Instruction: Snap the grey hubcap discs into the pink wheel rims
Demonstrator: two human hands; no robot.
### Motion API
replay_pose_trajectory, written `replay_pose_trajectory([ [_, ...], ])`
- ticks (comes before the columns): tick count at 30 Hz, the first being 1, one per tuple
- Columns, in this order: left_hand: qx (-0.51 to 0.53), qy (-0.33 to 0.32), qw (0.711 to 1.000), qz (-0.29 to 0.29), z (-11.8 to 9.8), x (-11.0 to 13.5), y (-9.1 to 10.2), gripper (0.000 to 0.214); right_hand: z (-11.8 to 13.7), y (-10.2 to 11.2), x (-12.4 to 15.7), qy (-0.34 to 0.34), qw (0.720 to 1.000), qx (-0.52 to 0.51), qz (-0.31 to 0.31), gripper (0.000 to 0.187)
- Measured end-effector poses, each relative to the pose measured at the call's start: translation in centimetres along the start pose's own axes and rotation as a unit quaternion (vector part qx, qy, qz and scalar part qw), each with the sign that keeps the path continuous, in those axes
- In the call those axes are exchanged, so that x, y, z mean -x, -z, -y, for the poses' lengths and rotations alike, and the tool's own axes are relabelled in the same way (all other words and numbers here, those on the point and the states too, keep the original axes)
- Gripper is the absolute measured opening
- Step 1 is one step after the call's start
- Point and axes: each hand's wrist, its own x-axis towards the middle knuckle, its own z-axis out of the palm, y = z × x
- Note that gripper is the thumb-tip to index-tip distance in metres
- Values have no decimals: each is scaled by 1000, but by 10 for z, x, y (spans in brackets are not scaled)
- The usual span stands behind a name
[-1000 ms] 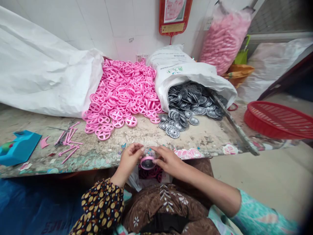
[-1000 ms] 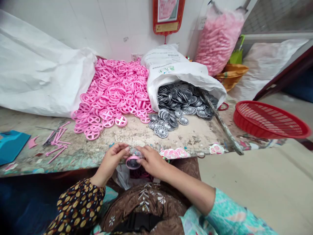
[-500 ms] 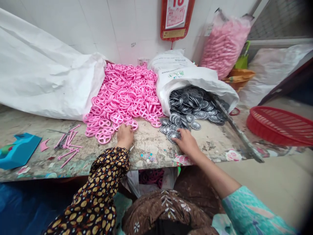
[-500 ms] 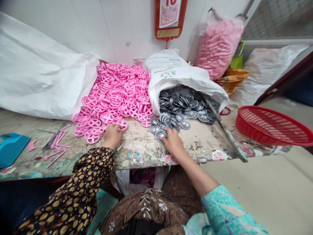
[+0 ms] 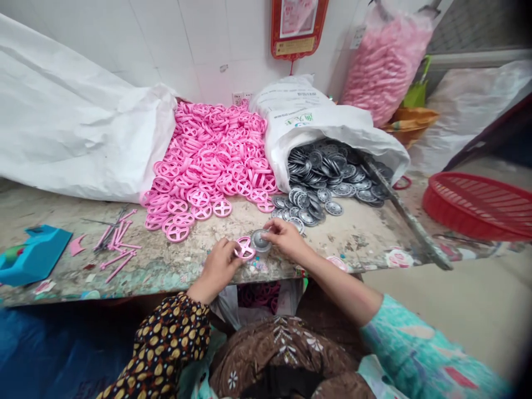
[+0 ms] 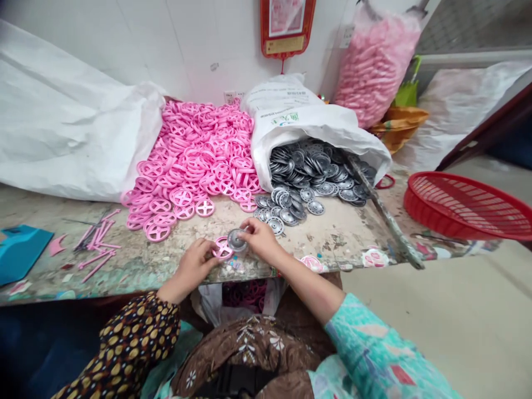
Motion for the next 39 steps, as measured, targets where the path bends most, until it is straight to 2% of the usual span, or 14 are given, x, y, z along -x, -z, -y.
replay_pose_trajectory([
  [3, 22, 73, 996, -49, 3, -1, -10, 29, -3, -31, -8, 15, 996, 84, 21, 11],
  [5, 33, 111, 991, -72, 6, -4, -14, 38, -6, -42, -11, 45, 984, 170, 22, 10],
  [8, 29, 117, 990, -68, 8, -8, -16, 47, -5, -46, -11, 84, 958, 272, 31, 16],
  [12, 17, 106, 993, -39, 6, -8, -14, 44, -1, -44, -10, 96, 945, 303, 80, 19],
  [16, 43, 131, 989, -47, 3, -7, -17, 49, 4, -42, -8, 77, 955, 276, 77, 13],
  [20, 127, 147, 980, -40, 0, -6, -22, 54, 7, -38, -3, 59, 967, 235, 74, 23],
  [26, 257, 147, 955, -15, -6, 1, -21, 47, 11, -29, 14, 52, 976, 175, 118, 10],
  [30, 257, 129, 958, -5, -12, 4, -19, 27, 10, -28, 28, 66, 980, 157, 100, 10],
  [36, 230, 119, 966, -19, -17, 7, -19, 18, -1, -35, 34, 28, 993, 103, 48, 9],
  [38, 260, 130, 956, -38, -19, 8, -21, 20, -4, -37, 33, 18, 998, 45, 48, 10],
  [39, 300, 142, 942, -52, -21, 8, -23, 21, -5, -38, 33, 11, 999, 10, 51, 13],
])
